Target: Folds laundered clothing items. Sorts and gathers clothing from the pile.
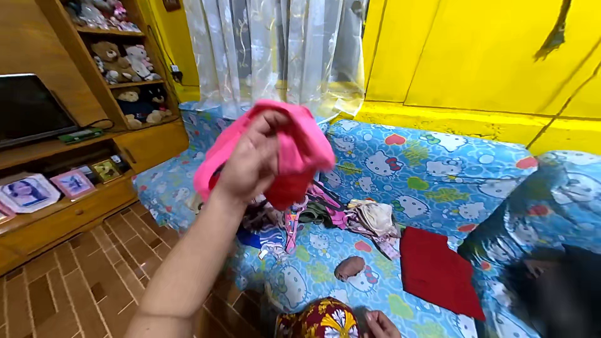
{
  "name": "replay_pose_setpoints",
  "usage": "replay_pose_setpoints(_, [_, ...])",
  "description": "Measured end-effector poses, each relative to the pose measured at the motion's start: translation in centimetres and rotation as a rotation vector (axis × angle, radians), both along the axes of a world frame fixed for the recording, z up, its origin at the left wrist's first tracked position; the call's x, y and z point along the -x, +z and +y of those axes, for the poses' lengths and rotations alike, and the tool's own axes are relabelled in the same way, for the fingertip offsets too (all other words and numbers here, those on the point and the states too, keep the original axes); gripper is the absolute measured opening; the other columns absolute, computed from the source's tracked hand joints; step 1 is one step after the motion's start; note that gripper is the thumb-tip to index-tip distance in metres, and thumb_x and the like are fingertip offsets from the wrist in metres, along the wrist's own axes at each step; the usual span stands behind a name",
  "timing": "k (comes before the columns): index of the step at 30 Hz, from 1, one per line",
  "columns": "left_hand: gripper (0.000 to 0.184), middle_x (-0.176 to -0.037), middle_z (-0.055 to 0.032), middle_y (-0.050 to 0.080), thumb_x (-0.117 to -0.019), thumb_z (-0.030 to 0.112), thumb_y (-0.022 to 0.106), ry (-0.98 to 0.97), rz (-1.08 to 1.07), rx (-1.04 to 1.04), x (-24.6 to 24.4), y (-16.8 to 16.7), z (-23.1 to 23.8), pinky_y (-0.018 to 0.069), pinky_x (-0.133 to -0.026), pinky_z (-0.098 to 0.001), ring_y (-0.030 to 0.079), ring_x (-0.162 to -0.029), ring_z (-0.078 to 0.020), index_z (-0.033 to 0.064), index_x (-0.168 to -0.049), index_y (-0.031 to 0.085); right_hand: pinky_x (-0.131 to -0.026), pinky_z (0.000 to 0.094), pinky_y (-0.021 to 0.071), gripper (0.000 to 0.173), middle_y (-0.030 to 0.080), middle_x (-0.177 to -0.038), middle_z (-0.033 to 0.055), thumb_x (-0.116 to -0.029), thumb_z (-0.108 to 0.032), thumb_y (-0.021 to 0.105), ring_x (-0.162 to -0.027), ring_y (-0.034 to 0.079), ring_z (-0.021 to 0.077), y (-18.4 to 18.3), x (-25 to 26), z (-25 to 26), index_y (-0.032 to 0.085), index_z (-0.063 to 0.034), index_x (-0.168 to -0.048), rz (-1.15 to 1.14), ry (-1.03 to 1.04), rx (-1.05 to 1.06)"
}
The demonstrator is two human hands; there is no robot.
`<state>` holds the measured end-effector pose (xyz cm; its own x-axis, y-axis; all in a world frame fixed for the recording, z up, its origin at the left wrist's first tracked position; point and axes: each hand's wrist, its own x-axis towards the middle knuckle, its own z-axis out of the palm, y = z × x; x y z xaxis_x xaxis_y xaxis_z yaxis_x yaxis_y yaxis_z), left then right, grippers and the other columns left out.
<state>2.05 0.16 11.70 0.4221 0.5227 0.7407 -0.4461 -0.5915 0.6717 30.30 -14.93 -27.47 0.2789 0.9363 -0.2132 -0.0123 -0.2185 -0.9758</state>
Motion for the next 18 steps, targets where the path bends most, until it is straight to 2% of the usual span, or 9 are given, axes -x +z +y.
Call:
replay_pose_setpoints(2, [0.025,-0.101,0.0152,0.069,-0.0951,0.038,0.068,-0.153,0.089,0.043,-1.3,-4.0,-4.7,0.0533,-0.064,-0.0122,0.063,-0.077,0.0071,0.0286,-0.119,0.066,-0.062,0.0296,0.058,0.026,0.066,-0.082,0.0044,-0.1086,-0.017,0.04,-0.063,0.064,0.0099,1.4,0.2,-0.8,0.057,0.0023,-0.106,0.172,-0.021,0.007])
replay_pose_setpoints(4, [0.027,-0.109,0.0192,0.071,-0.1026,0.04,0.055,-0.398,0.15,0.116,-1.0,-8.7,-8.6,0.0518,-0.079,-0.0088,0.063,-0.093,0.0122,0.0261,-0.122,0.068,-0.06,0.0286,0.0584,0.035,0.069,-0.084,0.0032,-0.1106,-0.022,0.031,-0.063,0.065,0.0101,1.6,0.1,-1.3,0.058,0.0,-0.108,0.276,-0.071,0.023])
replay_pose_setpoints(6, [0.042,-0.109,0.016,0.072,-0.102,0.053,0.05,-0.482,0.265,0.222,0.6,-14.0,-11.7,0.0518,-0.081,-0.0098,0.064,-0.095,0.0111,0.0216,-0.119,0.071,-0.058,0.027,0.0572,0.039,0.068,-0.08,0.0021,-0.1116,-0.023,0.027,-0.061,0.064,0.0091,2.0,0.0,-1.8,0.058,0.0001,-0.107,0.32,-0.124,0.032])
replay_pose_setpoints(7, [0.053,-0.103,0.0112,0.075,-0.0946,0.064,0.054,-0.49,0.375,0.298,1.6,-16.6,-12.9,0.053,-0.076,-0.0129,0.066,-0.089,0.0075,0.0187,-0.113,0.074,-0.058,0.0255,0.0562,0.039,0.067,-0.078,0.0014,-0.1117,-0.022,0.027,-0.06,0.063,0.008,2.1,-0.1,-2.0,0.058,0.0,-0.104,0.327,-0.144,0.028])
replay_pose_setpoints(8, [0.062,-0.105,0.0021,0.075,-0.0887,0.066,0.061,-0.577,0.533,0.359,2.5,-18.9,-13.3,0.0545,-0.079,-0.019,0.068,-0.09,-0.0001,0.011,-0.115,0.073,-0.058,0.0235,0.0549,0.036,0.066,-0.076,0.0002,-0.1113,-0.02,0.03,-0.06,0.062,0.0063,2.2,0.0,-2.1,0.059,-0.0006,-0.102,0.322,-0.161,0.016])
replay_pose_setpoints(10, [0.063,-0.108,-0.0118,0.074,-0.0768,0.047,0.077,-0.587,1.014,0.452,3.2,-20.5,-14.4,0.0558,-0.087,-0.0322,0.07,-0.094,-0.0168,0.0012,-0.121,0.071,-0.061,0.022,0.0543,0.023,0.065,-0.074,-0.0011,-0.1075,-0.011,0.042,-0.063,0.061,0.0043,2.5,0.1,-2.3,0.059,-0.0009,-0.097,0.267,-0.155,-0.015])
replay_pose_setpoints(12, [0.06,-0.124,-0.0233,0.067,-0.0797,0.014,0.08,-0.53,1.407,0.548,4.0,-23.1,-15.3,0.0473,-0.105,-0.0524,0.065,-0.116,-0.0361,0.0006,-0.135,0.063,-0.065,0.0232,0.0527,0.009,0.061,-0.077,0.0004,-0.0991,-0.006,0.056,-0.067,0.059,0.0049,2.6,0.4,-2.2,0.06,0.0017,-0.096,0.116,-0.084,-0.019])
replay_pose_setpoints(14, [0.053,-0.125,-0.0225,0.067,-0.0872,0.012,0.076,-0.46,1.468,0.453,6.6,-27.1,-14.8,0.0471,-0.104,-0.0599,0.064,-0.118,-0.0383,0.0042,-0.137,0.062,-0.071,0.0277,0.0514,0.015,0.061,-0.083,0.0049,-0.0926,-0.008,0.067,-0.075,0.059,0.0091,2.6,1.0,-1.7,0.063,0.0035,-0.101,-0.033,0.0,-0.004])
replay_pose_setpoints(18, [0.025,-0.111,-0.0247,0.069,-0.0989,0.012,0.063,-0.098,1.372,0.333,6.2,-26.6,-12.4,0.0497,-0.1,-0.0541,0.066,-0.108,-0.0371,-0.0076,-0.112,0.07,-0.091,0.0391,0.0531,0.032,0.063,-0.116,0.0204,-0.088,-0.02,0.072,-0.107,0.062,0.0254,2.9,1.9,-1.6,0.068,0.0048,-0.107,-0.287,0.066,-0.15])
